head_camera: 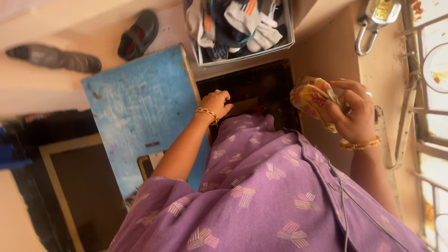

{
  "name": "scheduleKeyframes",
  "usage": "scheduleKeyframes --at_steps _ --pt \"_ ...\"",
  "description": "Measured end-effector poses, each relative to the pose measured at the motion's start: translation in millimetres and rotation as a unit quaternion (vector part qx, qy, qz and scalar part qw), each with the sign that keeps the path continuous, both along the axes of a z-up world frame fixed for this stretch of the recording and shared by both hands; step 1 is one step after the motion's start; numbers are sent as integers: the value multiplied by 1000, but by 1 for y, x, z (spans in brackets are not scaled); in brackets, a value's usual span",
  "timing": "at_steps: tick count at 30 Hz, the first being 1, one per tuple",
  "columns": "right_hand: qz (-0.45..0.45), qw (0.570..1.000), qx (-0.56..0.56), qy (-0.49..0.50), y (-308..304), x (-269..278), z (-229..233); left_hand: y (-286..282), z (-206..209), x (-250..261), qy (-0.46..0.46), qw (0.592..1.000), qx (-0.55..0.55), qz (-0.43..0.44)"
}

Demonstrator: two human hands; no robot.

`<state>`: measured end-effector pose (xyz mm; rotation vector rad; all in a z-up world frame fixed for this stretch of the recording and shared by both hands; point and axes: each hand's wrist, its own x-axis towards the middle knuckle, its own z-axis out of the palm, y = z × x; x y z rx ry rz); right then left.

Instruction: The person cleans a window grille and sill using a cloth, then wipes a nearby white cooler and a wall socket. They briefly pick up a broom and place it against the wall before returning to wipe the window area again.

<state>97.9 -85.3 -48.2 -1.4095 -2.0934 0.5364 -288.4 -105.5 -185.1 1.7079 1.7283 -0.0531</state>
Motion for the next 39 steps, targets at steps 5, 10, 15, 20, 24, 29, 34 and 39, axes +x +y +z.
scheduleKeyframes --at_steps 5,10,15,20,24,29,34,39 --pt "108 969 -151 165 19 11 -37 -78 0 18 39 995 59 76" --pt "82 916 -304 249 29 -15 -89 -169 3 50 30 979 75 188" --pt "105 929 -322 149 27 -95 -140 -226 2 59 68 942 136 298" --pt "201 956 -207 57 4 -201 -193 -259 1 67 132 928 166 305" --pt "198 931 -305 -26 2 -282 -239 -242 -4 53 134 929 117 323" --pt "132 926 -353 -2 11 -358 -296 -203 -26 27 128 913 152 356" --pt "219 842 -494 0 33 -361 -310 -191 -49 27 173 906 159 353" --pt "201 869 -452 -2 25 -356 -311 -197 -50 33 151 913 152 346"
